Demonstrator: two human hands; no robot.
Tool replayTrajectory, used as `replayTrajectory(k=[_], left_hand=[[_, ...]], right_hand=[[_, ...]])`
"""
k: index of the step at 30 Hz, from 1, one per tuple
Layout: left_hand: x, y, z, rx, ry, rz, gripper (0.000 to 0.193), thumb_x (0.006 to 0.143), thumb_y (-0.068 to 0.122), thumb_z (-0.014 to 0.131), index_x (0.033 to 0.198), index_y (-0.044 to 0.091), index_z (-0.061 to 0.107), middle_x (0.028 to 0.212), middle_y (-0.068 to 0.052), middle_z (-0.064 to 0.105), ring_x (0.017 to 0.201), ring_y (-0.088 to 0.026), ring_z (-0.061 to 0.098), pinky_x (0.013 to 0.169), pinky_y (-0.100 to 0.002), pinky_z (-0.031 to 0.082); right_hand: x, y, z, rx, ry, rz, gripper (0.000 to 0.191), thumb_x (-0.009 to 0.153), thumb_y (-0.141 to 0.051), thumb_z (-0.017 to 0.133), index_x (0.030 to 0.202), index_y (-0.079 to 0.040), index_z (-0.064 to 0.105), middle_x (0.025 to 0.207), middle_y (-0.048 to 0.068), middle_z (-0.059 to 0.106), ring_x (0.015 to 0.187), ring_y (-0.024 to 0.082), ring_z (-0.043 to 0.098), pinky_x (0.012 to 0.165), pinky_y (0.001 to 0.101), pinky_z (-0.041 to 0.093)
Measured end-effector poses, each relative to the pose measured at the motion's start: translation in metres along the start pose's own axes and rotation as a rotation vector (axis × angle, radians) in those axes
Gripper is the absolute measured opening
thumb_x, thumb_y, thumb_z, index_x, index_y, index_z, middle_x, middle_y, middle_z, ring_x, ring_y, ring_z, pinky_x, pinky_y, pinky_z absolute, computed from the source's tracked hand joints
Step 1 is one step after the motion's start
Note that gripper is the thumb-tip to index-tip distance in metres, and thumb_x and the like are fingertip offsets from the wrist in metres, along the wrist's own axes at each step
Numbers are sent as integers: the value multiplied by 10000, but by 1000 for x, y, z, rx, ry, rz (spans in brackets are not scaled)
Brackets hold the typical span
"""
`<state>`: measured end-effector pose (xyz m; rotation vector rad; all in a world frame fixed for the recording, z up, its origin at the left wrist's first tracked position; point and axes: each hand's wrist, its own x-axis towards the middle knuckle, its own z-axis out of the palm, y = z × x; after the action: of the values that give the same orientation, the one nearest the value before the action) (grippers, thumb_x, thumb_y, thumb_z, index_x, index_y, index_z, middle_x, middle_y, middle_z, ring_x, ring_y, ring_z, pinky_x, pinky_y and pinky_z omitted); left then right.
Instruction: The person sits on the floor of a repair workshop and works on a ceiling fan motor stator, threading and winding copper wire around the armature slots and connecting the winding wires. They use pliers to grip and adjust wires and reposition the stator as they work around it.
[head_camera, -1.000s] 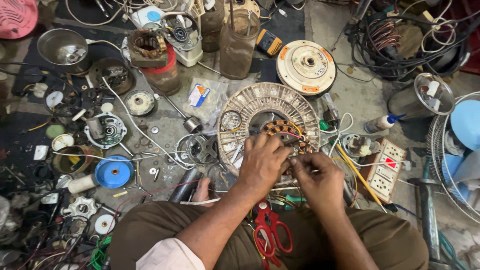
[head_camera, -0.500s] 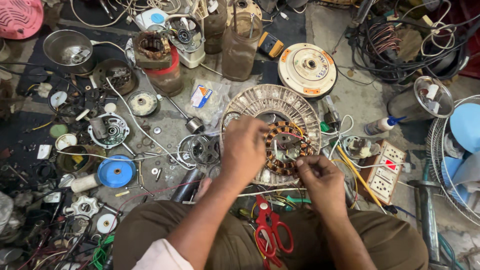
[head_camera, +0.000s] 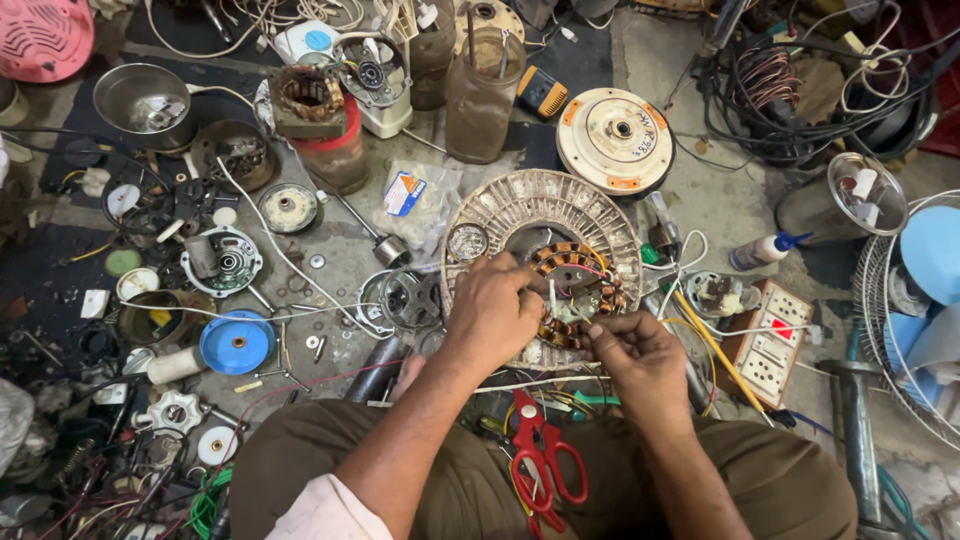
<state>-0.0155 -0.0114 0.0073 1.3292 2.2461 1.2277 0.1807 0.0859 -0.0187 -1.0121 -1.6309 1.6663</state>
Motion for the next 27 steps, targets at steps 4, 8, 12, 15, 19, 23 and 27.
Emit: replayTrajectory(k=[4, 8, 12, 15, 19, 23, 27], left_hand=[[0, 2, 1, -58, -18, -46, 144, 813, 200, 694, 890, 123, 789, 957, -105, 682, 1014, -322, 630, 915, -459, 488], [-1, 5, 3, -124, -39, -40, 104, 825, 147, 708, 886, 143, 791, 964, -73, 693, 993, -296, 639, 924, -448, 470], [-5, 4, 4, -153, -35, 70, 180, 834, 69, 713, 941, 188, 795, 1009, -67, 688, 1009, -306, 625, 909, -427, 489], [-6, 4, 5, -165, -34, 105, 185, 816, 78, 755, 958, 191, 791, 1011, -63, 673, 1032, -299, 616, 918, -427, 478], [-7, 6, 4, -116, -38, 162, 238, 766, 99, 786, 989, 183, 794, 1028, -60, 649, 1067, -294, 598, 928, -438, 460], [-6, 9, 3, -37, -55, 138, 192, 791, 124, 795, 978, 168, 786, 1029, -52, 651, 1074, -283, 593, 915, -454, 442], [-3, 8, 2, -38, -40, 221, 200, 787, 90, 770, 978, 150, 778, 1078, -50, 660, 1083, -285, 587, 942, -463, 428]], right_hand=[[0, -4, 5, 8, 27, 35, 95, 939, -6, 687, 1010, 51, 659, 918, 125, 728, 798, 148, 706, 750, 299, 614], [-2, -9, 10, 18, 70, 66, 112, 949, -25, 672, 1022, 57, 651, 942, 136, 747, 806, 156, 717, 734, 296, 609], [0, -13, 14, 47, 100, 100, 130, 961, -54, 647, 1045, 44, 630, 944, 138, 749, 777, 154, 706, 683, 305, 606], [5, -12, 19, 31, 95, 89, 133, 969, -58, 650, 1041, 47, 611, 933, 144, 753, 741, 154, 692, 641, 295, 584], [9, -9, 24, 55, 89, 88, 154, 971, -68, 667, 1064, 34, 600, 900, 117, 729, 684, 143, 657, 592, 273, 532], [8, -10, 28, 19, 59, 132, 206, 947, -70, 680, 1117, 8, 593, 856, 73, 692, 657, 119, 650, 546, 259, 499], [4, -9, 38, -31, 1, -29, 390, 832, 44, 735, 1156, -4, 521, 935, 44, 706, 710, 49, 626, 595, 197, 515]])
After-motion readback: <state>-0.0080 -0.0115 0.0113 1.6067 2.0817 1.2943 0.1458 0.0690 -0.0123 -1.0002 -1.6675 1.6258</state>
